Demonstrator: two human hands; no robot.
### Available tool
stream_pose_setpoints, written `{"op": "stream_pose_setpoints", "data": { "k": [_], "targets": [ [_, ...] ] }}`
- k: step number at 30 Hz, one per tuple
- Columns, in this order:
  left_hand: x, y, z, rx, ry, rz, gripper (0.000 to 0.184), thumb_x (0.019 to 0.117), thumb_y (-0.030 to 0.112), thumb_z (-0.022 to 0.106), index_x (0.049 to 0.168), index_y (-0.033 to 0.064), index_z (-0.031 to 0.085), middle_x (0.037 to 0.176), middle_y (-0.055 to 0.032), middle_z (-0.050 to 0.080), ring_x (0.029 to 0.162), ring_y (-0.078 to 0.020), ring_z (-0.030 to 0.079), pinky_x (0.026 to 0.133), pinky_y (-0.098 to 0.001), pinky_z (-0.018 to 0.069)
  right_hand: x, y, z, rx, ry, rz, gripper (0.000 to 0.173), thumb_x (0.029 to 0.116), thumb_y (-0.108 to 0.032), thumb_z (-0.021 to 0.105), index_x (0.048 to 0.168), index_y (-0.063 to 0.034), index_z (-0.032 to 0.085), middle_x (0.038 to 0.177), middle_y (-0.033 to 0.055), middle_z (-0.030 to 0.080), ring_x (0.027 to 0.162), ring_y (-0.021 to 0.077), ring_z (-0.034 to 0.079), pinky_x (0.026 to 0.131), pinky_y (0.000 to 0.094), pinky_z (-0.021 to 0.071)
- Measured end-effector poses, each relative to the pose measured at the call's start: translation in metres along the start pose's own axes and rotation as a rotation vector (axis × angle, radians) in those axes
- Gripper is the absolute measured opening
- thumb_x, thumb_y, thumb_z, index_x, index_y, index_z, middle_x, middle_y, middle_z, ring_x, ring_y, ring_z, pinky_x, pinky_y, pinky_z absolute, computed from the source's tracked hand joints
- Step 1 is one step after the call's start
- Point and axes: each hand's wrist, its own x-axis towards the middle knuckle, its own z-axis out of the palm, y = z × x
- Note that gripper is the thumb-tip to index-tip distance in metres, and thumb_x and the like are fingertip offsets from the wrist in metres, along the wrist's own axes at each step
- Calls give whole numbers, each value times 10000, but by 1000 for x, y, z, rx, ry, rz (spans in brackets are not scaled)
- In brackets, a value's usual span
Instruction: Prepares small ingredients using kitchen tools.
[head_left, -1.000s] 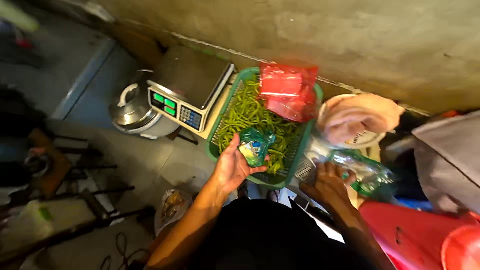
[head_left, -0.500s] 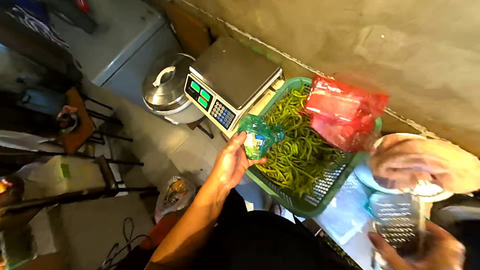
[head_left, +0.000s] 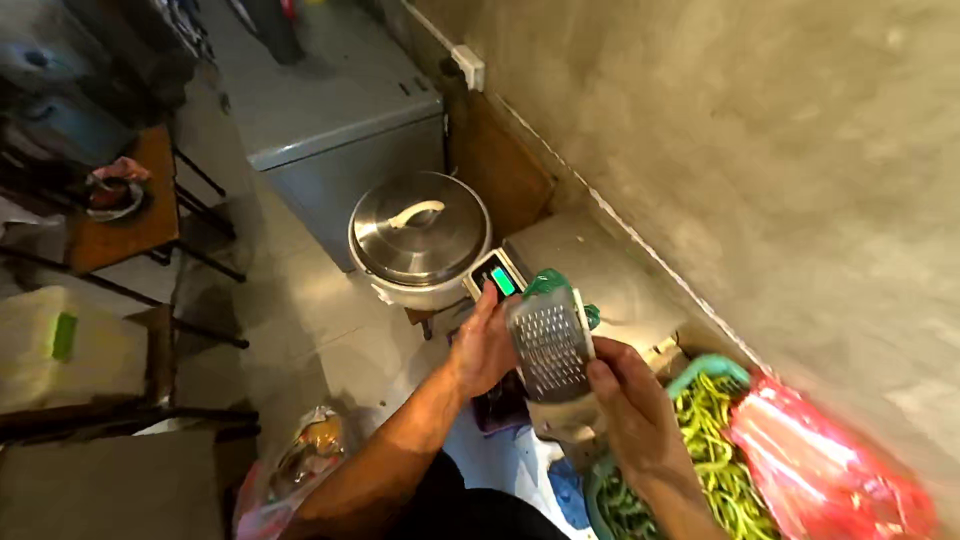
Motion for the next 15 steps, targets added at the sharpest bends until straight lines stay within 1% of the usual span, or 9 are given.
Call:
{"op": "stream_pose_setpoints", "data": {
  "k": [1,3,4,6,8,9,11,13,15],
  "targets": [
    [3,10,-14,-29,-71,61,910,973,765,146,1429,56,489,1237,-81,690,1147,-189,662,984,-412,550,19,-4,19,9,-11,-23,347,1020,-130,502,1294,74,565,1141,81,671,1013,39,655,894,207,561],
    [7,27,-40,-81,-152,155,1075,763,923,463,1402,62,540,1233,-65,702,1164,-188,662,1010,-418,541,48,-13,54,-2,-26,-70,351,997,-89,522,1304,78,558,1131,95,671,998,62,664,879,213,570],
    [6,36,-51,-99,-155,184,1023,701,880,617,1338,81,586,1184,-46,721,1120,-175,684,979,-405,564,58,-19,71,-27,-36,-88,355,990,-88,532,1305,73,561,1130,100,677,996,69,670,869,218,576],
    [2,51,-68,-114,-89,216,666,762,555,829,1201,100,621,1059,-20,749,996,-143,722,900,-359,601,71,-26,99,-134,-80,-152,373,1000,-109,537,1326,66,579,1188,136,677,1050,98,678,898,239,581],
    [-1,70,-81,-70,41,185,343,848,125,723,1150,27,593,976,-65,740,909,-162,727,849,-364,611,82,-29,119,-270,-146,-272,398,1024,-155,512,1354,39,621,1230,175,663,1092,146,664,919,267,576],
    [-2,79,-91,-38,85,172,316,861,43,669,1163,7,578,977,-81,733,907,-169,724,850,-369,610,89,-33,127,-338,-149,-335,387,1018,-158,500,1324,17,659,1198,162,668,1068,147,657,902,268,572],
    [-8,92,-112,-20,102,175,299,878,-17,631,1174,-3,587,1001,-92,734,930,-178,723,873,-378,606,107,-41,140,-449,-104,-428,336,983,-156,517,1217,-77,744,1197,136,667,1089,185,644,916,328,568],
    [-16,104,-133,-34,69,189,282,864,-54,616,1137,15,618,1000,-80,745,932,-167,727,873,-370,607,131,-43,155,-484,-133,-467,321,959,-209,583,1217,-121,753,1319,209,610,1181,341,588,959,506,501],
    [-24,115,-153,-17,24,199,307,824,-62,630,1115,35,642,999,-59,754,931,-148,729,868,-357,606,154,-42,172,-408,-281,-396,371,972,-247,639,1319,-128,698,1378,154,596,1200,230,618,946,373,571]
  ]
}}
